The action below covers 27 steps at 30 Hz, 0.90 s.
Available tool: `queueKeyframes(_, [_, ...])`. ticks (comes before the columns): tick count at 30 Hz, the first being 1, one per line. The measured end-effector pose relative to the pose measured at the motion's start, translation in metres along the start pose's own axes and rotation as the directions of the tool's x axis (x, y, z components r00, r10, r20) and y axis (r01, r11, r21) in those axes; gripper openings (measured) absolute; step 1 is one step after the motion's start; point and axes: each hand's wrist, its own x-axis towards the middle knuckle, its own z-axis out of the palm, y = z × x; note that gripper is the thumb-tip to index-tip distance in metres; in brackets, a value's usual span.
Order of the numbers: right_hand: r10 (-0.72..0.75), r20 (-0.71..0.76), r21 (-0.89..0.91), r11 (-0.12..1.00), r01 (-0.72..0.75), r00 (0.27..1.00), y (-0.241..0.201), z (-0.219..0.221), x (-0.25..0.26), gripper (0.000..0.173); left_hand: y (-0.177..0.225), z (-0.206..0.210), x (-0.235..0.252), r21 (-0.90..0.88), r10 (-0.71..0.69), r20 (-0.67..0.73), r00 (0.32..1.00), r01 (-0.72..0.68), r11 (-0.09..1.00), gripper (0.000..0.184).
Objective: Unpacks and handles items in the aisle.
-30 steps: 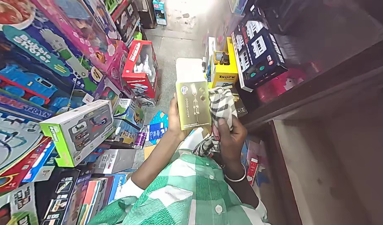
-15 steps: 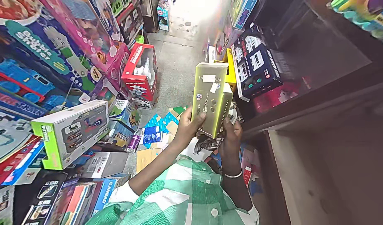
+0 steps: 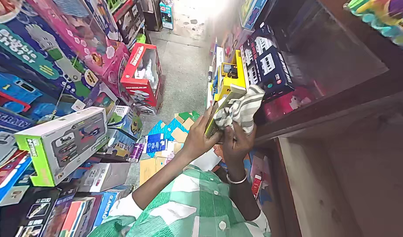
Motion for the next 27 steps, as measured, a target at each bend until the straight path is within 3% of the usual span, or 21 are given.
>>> queueKeyframes(2, [0.144,-0.046,0.035,0.989,-0.142,0.989,0.006,-0.002,0.023,0.041,-0.002,0.002,-0.005,-0.085,-0.046,0.047,0.998,0.05,0.995,0.087])
queueKeyframes(5, [0.308,-0.127,0.139,0.947,-0.29,0.943,0.009,-0.014,0.049,0.035,-0.002,-0.004,-0.006,-0.242,-0.222,0.14,0.965,0.25,0.938,0.092])
queueKeyframes(7, [0.136,-0.185,0.053,0.99,-0.129,0.973,0.004,-0.023,0.043,0.033,-0.003,-0.005,-0.007,-0.244,-0.283,0.164,0.945,0.317,0.917,0.092])
queueKeyframes(9, [-0.168,-0.064,-0.036,0.985,0.166,0.984,-0.003,-0.023,0.03,0.028,-0.005,-0.007,-0.005,-0.224,-0.3,0.144,0.943,0.327,0.918,0.081])
queueKeyframes(11, [-0.319,0.104,-0.111,0.938,0.329,0.942,0.001,-0.019,0.029,0.021,-0.001,-0.007,-0.004,-0.15,-0.263,0.12,0.957,0.28,0.948,0.063])
queueKeyframes(13, [-0.123,0.165,-0.202,0.967,0.156,0.979,0.02,-0.023,0.043,0.025,-0.005,-0.005,-0.005,-0.036,-0.196,0.111,0.974,0.201,0.979,0.073])
queueKeyframes(15, [0.097,0.056,-0.244,0.966,-0.08,0.994,0.038,-0.038,0.068,0.029,-0.017,-0.005,-0.009,0.112,-0.021,0.009,1.0,0.02,0.994,0.071])
queueKeyframes(16, [0.129,-0.055,-0.216,0.967,-0.138,0.99,0.043,-0.044,0.083,0.028,-0.024,-0.009,-0.007,0.184,0.082,-0.036,0.996,-0.074,0.98,0.064])
queueKeyframes(18, [0.073,-0.163,-0.101,0.991,-0.09,0.984,0.043,-0.055,0.1,0.025,-0.036,-0.019,-0.005,0.292,0.227,-0.06,0.972,-0.201,0.935,0.052])
queueKeyframes(19, [0.026,-0.121,-0.05,0.998,-0.032,0.992,0.037,-0.061,0.1,0.025,-0.041,-0.023,-0.006,0.322,0.267,-0.051,0.962,-0.237,0.916,0.048])
queueKeyframes(21, [-0.072,0.097,0.028,0.997,0.07,0.993,0.021,-0.068,0.093,0.025,-0.047,-0.028,-0.005,0.346,0.326,-0.053,0.944,-0.289,0.893,0.045])
queueKeyframes(23, [-0.162,0.397,-0.016,0.983,0.184,0.903,0.011,-0.072,0.084,0.025,-0.045,-0.03,0.001,0.357,0.396,-0.132,0.909,-0.329,0.874,0.036])
queueKeyframes(25, [-0.1,0.572,-0.188,0.95,0.249,0.814,0.013,-0.075,0.076,0.027,-0.044,-0.035,0.006,0.399,0.463,-0.207,0.862,-0.358,0.844,0.026])
queueKeyframes(27, [0.103,0.549,-0.432,0.885,0.176,0.829,0.024,-0.086,0.074,0.03,-0.048,-0.043,0.006,0.472,0.503,-0.255,0.826,-0.348,0.81,0.024])
